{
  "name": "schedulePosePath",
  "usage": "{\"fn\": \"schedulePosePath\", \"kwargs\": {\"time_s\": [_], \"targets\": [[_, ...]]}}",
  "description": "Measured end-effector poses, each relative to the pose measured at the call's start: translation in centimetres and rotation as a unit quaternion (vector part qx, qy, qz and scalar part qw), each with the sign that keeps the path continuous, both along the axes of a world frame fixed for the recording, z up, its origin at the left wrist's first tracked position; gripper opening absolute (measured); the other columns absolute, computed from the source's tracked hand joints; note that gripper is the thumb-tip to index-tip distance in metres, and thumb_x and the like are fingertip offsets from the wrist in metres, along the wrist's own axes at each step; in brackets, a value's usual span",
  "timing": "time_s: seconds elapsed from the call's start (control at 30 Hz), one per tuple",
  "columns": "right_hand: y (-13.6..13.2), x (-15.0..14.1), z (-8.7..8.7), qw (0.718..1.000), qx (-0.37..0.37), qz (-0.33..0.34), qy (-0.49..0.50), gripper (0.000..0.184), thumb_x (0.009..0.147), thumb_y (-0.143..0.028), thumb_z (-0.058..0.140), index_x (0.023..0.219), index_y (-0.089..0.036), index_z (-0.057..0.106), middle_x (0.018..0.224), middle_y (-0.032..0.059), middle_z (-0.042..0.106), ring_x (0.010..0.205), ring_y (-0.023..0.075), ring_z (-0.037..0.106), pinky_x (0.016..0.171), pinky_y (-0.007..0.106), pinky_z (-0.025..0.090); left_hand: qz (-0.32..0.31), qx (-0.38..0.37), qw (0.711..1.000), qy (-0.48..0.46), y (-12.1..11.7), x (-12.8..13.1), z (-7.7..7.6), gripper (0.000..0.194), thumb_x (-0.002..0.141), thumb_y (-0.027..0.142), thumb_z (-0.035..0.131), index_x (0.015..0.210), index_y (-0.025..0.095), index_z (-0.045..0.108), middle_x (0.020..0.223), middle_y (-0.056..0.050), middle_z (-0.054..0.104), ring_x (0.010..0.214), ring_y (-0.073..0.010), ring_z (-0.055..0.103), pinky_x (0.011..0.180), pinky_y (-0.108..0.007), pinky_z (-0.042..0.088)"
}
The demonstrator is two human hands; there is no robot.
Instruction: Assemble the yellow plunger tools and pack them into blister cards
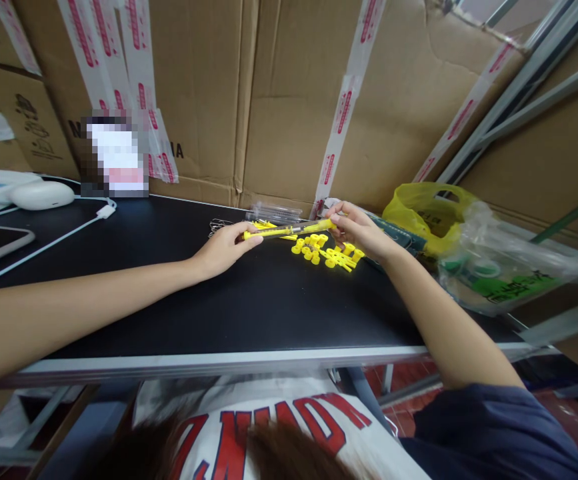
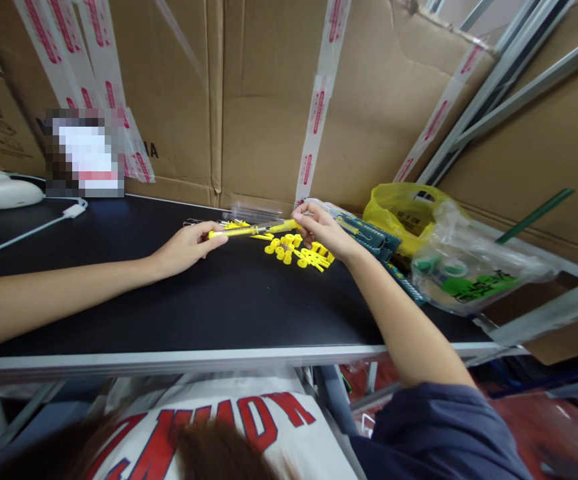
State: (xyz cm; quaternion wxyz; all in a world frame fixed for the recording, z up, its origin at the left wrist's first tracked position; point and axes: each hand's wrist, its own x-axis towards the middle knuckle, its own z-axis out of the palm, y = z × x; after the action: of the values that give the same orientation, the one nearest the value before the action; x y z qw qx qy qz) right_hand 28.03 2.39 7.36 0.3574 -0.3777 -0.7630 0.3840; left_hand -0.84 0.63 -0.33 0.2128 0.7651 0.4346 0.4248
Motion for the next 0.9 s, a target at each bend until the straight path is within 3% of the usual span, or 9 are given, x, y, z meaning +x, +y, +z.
{"fn": "schedulePosePath", "kwargs": {"time_s": [0.27,0.47,0.77,0.9], "targets": [[0.48,0.4,0.14,0.999,0.028,0.027,0.02,0.035,0.076,-0.04,0.074,0.09,-0.019,0.051,0.07,-0.0035,0.054,0.054,0.0065,0.05,0.047,0.02,0.042,0.006,-0.011,1.0,-0.007,-0.15,-0.13,0.08,0.039,0.086,0.05,0.049,0.101,0.015,0.06,0.059,0.005,0.043,0.054,-0.0123,0.043,0.056,-0.024,0.033],[0.74,0.75,0.28,0.997,0.069,0.022,0.015,0.034,0.072,-0.038,0.079,0.086,-0.017,0.056,0.074,-0.0019,0.058,0.056,0.0056,0.049,0.049,0.02,0.043,0.007,-0.012,1.0,-0.007,-0.42,-0.08,0.31,0.038,0.087,0.049,0.048,0.102,0.015,0.059,0.059,0.006,0.041,0.053,-0.0111,0.039,0.054,-0.023,0.03],[0.95,0.44,-0.27,0.998,0.053,0.026,-0.014,0.036,0.076,-0.045,0.074,0.084,-0.016,0.054,0.063,-0.0034,0.058,0.047,0.0063,0.053,0.045,0.021,0.044,0.006,0.008,1.0,0.004,-0.53,0.05,0.3,0.037,0.088,0.047,0.048,0.101,0.016,0.06,0.062,0.006,0.042,0.054,-0.0101,0.037,0.054,-0.023,0.029],[0.93,0.35,-0.31,0.998,0.051,0.035,-0.004,0.036,0.075,-0.042,0.076,0.088,-0.016,0.055,0.067,-0.0031,0.059,0.048,0.006,0.054,0.046,0.021,0.045,0.008,0.01,1.0,0.003,-0.39,0.0,0.21,0.038,0.087,0.048,0.049,0.102,0.016,0.061,0.062,0.005,0.042,0.054,-0.0108,0.038,0.054,-0.023,0.029]]}}
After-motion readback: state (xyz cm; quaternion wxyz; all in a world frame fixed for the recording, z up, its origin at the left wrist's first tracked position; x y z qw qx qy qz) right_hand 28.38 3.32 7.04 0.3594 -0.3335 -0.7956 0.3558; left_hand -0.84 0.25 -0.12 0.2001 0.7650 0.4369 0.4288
